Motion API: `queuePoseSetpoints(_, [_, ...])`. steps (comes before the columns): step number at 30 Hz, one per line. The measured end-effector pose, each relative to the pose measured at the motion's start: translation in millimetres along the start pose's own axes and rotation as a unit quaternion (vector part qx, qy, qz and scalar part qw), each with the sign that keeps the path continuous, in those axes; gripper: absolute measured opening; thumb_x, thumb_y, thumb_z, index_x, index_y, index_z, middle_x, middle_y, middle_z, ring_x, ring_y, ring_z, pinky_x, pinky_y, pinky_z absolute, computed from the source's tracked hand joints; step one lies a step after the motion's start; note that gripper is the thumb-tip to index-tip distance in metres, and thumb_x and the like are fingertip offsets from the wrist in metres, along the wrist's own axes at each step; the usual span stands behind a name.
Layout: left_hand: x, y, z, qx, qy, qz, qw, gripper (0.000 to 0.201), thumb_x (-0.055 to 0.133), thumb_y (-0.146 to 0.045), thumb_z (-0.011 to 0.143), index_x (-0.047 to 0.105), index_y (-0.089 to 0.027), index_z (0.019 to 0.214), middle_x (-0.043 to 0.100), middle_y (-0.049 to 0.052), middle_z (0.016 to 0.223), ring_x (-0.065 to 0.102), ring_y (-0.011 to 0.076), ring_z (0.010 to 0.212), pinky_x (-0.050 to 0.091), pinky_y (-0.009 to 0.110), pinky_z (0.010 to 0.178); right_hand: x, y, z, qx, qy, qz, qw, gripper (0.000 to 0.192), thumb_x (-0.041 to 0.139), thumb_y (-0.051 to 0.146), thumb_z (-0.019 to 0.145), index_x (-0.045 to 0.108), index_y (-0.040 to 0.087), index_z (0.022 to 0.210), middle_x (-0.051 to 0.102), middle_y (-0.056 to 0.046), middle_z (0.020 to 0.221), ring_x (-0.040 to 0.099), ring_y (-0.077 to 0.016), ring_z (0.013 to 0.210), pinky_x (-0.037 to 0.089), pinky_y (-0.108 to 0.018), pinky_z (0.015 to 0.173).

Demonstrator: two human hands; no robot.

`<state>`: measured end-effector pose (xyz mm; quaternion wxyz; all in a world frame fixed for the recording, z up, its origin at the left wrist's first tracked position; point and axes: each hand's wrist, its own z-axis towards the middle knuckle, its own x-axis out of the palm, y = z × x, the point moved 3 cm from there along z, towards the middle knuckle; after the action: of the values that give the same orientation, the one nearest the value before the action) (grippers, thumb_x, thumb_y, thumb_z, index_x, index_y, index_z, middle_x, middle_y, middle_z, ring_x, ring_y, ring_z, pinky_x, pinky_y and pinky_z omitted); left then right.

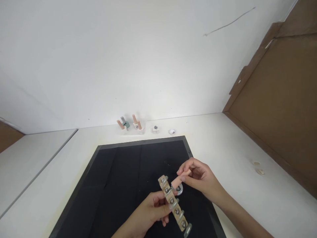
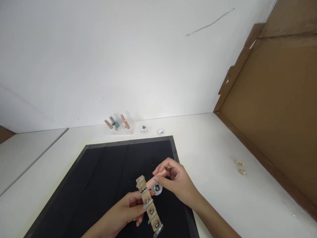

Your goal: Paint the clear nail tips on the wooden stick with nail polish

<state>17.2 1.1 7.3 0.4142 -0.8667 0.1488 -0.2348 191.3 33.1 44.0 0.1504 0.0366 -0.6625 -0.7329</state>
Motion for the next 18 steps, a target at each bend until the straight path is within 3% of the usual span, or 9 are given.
queuePoseSetpoints(18, [1.3,0.2,0.0,-0.008,-0.002,-0.011,1.000,0.050,0.074,-0.043,0.061,0.065,-0.016,0.103,0.052,-0.002,0.070,0.044,0.0051,0.052,0.036,0.022,0.052,1.2,6.3,-2.0,-0.068,0.042,-0.037,0.996,0.018,0.058,0.004,0.075,0.052,0.021,0.075,0.060,-0.002,0.079,0.059,-0.0169,0.078,0.046,-0.031,0.069])
